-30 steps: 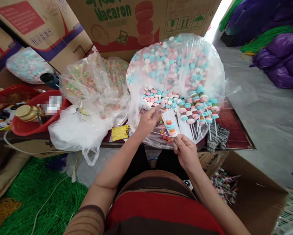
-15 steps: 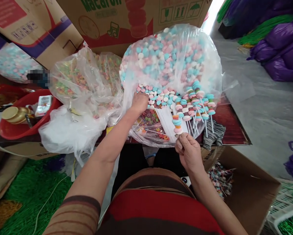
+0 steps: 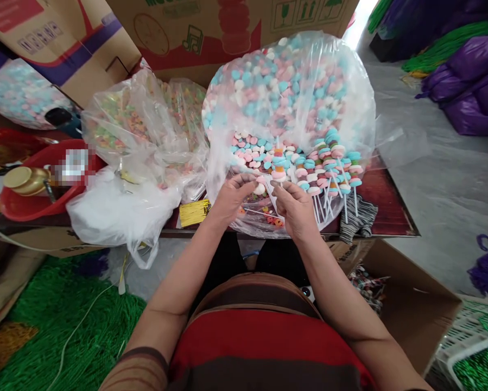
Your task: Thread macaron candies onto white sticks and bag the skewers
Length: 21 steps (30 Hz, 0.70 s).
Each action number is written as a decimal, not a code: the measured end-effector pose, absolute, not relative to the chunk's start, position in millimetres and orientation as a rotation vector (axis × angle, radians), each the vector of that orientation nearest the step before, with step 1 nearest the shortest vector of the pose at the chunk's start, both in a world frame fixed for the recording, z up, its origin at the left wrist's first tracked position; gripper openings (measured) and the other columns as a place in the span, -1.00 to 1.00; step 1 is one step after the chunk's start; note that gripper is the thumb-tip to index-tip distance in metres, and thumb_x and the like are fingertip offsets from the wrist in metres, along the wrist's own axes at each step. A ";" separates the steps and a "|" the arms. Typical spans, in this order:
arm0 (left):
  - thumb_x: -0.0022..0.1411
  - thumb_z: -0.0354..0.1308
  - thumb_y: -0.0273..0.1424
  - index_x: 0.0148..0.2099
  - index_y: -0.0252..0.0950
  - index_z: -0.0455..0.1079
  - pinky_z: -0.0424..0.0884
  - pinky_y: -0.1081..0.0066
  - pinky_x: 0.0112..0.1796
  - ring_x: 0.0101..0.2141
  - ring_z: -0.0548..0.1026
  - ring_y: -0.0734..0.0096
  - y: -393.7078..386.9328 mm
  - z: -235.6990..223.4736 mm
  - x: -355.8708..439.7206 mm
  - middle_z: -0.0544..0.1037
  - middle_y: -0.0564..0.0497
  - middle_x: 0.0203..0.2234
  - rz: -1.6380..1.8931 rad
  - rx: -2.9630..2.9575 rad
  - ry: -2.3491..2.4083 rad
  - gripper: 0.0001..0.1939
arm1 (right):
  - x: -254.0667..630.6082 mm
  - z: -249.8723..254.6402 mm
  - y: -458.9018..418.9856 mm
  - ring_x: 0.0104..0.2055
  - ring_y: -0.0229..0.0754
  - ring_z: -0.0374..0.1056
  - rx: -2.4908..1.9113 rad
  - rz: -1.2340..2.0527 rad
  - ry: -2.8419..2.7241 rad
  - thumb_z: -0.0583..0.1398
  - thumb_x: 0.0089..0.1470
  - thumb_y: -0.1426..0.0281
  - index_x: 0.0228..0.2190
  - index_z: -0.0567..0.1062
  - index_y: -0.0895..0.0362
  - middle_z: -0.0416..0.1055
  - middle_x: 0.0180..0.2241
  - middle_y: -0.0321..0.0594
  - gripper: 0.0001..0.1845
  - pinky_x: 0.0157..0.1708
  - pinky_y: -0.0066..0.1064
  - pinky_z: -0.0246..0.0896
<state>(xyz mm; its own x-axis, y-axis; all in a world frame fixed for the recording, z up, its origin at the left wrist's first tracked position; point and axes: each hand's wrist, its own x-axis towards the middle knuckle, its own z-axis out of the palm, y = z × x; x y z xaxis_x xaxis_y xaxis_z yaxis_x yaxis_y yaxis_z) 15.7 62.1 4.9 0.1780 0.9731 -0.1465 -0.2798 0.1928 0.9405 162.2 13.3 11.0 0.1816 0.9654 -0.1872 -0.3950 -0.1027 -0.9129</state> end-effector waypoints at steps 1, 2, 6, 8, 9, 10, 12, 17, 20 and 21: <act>-0.11 0.50 -0.27 -0.35 -0.29 0.46 0.36 0.51 -0.36 -0.45 0.46 0.57 53.4 3.2 18.2 0.55 0.13 -0.48 1.105 0.880 0.933 -0.66 | 158.2 11.1 15.7 -0.64 -0.44 -0.14 -1.116 1.335 -0.703 0.44 -0.16 0.14 -0.39 0.53 0.11 0.20 -0.62 -0.48 -0.63 -0.67 -0.46 -0.26; -0.14 0.52 -0.29 -0.36 -0.30 0.47 0.36 0.53 -0.37 -0.46 0.46 0.59 46.3 1.7 19.9 0.55 0.13 -0.49 1.114 0.841 0.918 -0.65 | 155.1 10.7 16.5 -0.65 -0.44 -0.15 -1.115 1.362 -0.716 0.45 -0.18 0.10 -0.39 0.53 0.11 0.17 -0.64 -0.50 -0.59 -0.67 -0.46 -0.28; -0.17 0.58 -0.31 -0.36 -0.31 0.48 0.32 0.57 -0.47 -0.50 0.45 0.62 29.0 -1.6 19.4 0.54 0.14 -0.50 1.133 0.752 0.866 -0.62 | 151.9 7.6 9.7 -0.68 -0.47 -0.14 -1.099 1.451 -0.711 0.51 -0.24 0.08 -0.46 0.49 0.12 0.13 -0.69 -0.53 -0.53 -0.68 -0.49 -0.30; -0.16 0.59 -0.27 -0.29 -0.28 0.50 0.27 0.56 -0.54 -0.53 0.45 0.62 23.8 -2.5 17.1 0.55 0.14 -0.48 1.130 0.684 0.820 -0.58 | 153.6 7.7 5.1 -0.68 -0.47 -0.12 -1.100 1.448 -0.691 0.52 -0.24 0.11 -0.45 0.48 0.11 0.15 -0.69 -0.53 -0.54 -0.69 -0.51 -0.26; -0.16 0.59 -0.24 -0.26 -0.27 0.50 0.27 0.55 -0.55 -0.55 0.45 0.61 21.8 -3.0 16.3 0.55 0.14 -0.47 1.139 0.643 0.792 -0.55 | 154.3 8.3 3.2 -0.67 -0.47 -0.11 -1.099 1.431 -0.681 0.52 -0.23 0.13 -0.45 0.47 0.10 0.17 -0.68 -0.53 -0.55 -0.69 -0.52 -0.23; -0.16 0.60 -0.23 -0.24 -0.25 0.51 0.27 0.55 -0.55 -0.55 0.46 0.61 20.2 -3.8 15.9 0.56 0.15 -0.47 1.156 0.605 0.765 -0.53 | 154.4 9.0 1.5 -0.67 -0.47 -0.11 -1.098 1.413 -0.672 0.52 -0.22 0.15 -0.44 0.46 0.10 0.19 -0.66 -0.53 -0.55 -0.68 -0.52 -0.20; -0.18 0.61 -0.22 -0.25 -0.22 0.50 0.28 0.55 -0.54 -0.54 0.46 0.62 18.3 -6.5 16.9 0.56 0.17 -0.46 1.212 0.557 0.731 -0.52 | 152.9 9.9 -1.2 -0.66 -0.47 -0.11 -1.099 1.394 -0.657 0.51 -0.21 0.15 -0.43 0.46 0.10 0.23 -0.63 -0.52 -0.55 -0.69 -0.53 -0.20; -0.09 0.56 -0.09 -0.27 -0.20 0.54 0.31 0.55 -0.46 -0.50 0.40 0.64 18.9 -18.4 20.7 0.54 0.16 -0.44 1.354 0.762 0.770 -0.57 | 141.9 6.0 -5.7 -0.65 -0.46 -0.13 -1.068 1.437 -0.642 0.49 -0.20 0.10 -0.40 0.44 0.09 0.26 -0.59 -0.50 -0.52 -0.69 -0.51 -0.31; 0.10 0.41 0.04 -0.16 -0.18 0.58 0.42 0.46 -0.29 -0.36 0.48 0.52 17.7 -23.0 17.8 0.60 0.09 -0.33 1.351 1.067 0.893 -0.56 | 137.5 2.4 -7.3 -0.66 -0.46 -0.13 -1.083 1.409 -0.650 0.46 -0.16 0.03 -0.42 0.43 0.09 0.30 -0.56 -0.47 -0.52 -0.69 -0.48 -0.31; 0.16 0.35 0.07 -0.13 -0.18 0.59 0.44 0.42 -0.21 -0.29 0.52 0.46 16.9 -23.5 16.3 0.61 0.05 -0.29 1.340 1.185 0.933 -0.55 | 136.8 1.6 -7.8 -0.66 -0.46 -0.12 -1.099 1.391 -0.656 0.45 -0.14 0.01 -0.42 0.43 0.09 0.32 -0.55 -0.45 -0.51 -0.69 -0.48 -0.30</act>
